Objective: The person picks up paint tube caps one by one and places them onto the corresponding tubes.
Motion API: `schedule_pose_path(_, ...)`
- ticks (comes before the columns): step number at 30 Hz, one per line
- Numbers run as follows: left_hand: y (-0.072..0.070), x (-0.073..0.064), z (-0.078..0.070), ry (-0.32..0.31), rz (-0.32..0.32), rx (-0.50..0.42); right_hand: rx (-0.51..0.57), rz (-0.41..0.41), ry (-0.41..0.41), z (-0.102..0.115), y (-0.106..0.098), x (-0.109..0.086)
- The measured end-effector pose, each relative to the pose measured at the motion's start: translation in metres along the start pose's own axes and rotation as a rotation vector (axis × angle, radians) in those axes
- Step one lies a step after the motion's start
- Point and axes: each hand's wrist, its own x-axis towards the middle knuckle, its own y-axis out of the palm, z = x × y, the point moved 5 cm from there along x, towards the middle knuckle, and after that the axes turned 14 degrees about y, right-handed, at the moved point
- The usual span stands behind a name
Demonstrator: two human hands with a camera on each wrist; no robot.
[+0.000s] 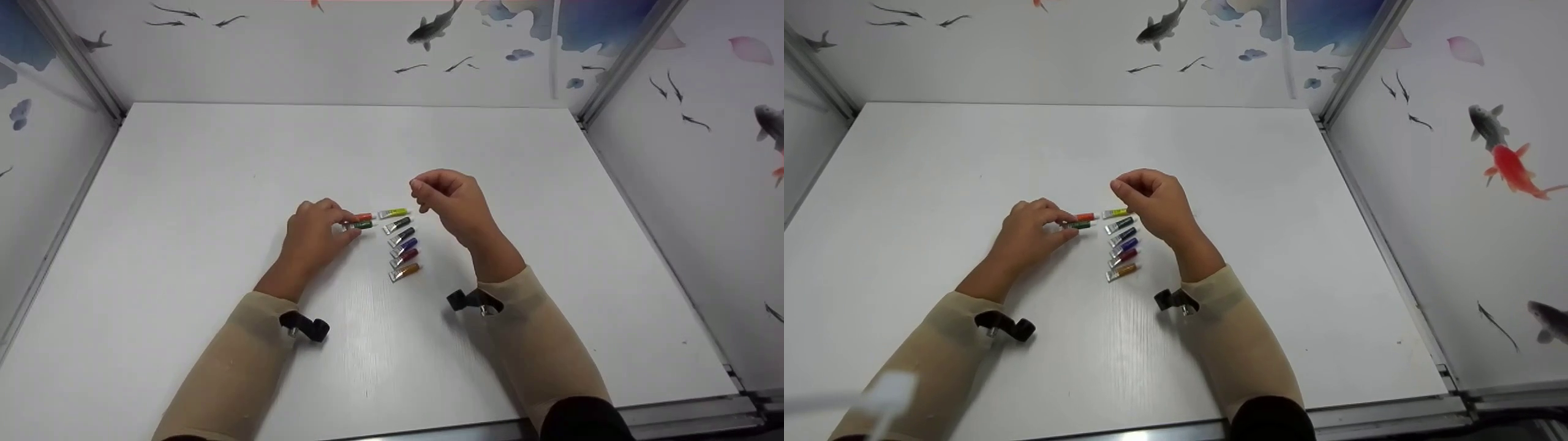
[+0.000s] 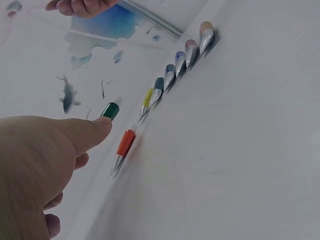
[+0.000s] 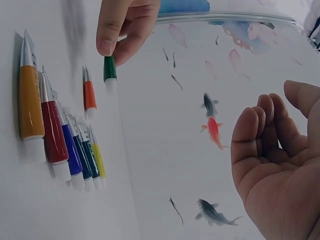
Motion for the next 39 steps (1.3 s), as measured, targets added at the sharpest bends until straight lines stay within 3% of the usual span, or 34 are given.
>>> schedule_pose_path(25, 0.013, -0.003, 0.004, -0.002, 0.065, 0.035, 0.006, 0.003, -0.016, 0.005, -0.002, -0.004)
schedule_pose_path(39, 0.015, -0.005, 0.004, -0.065, 0.084, 0.023, 0.052, 0.022, -0.026, 0.002, -0.002, -0.002)
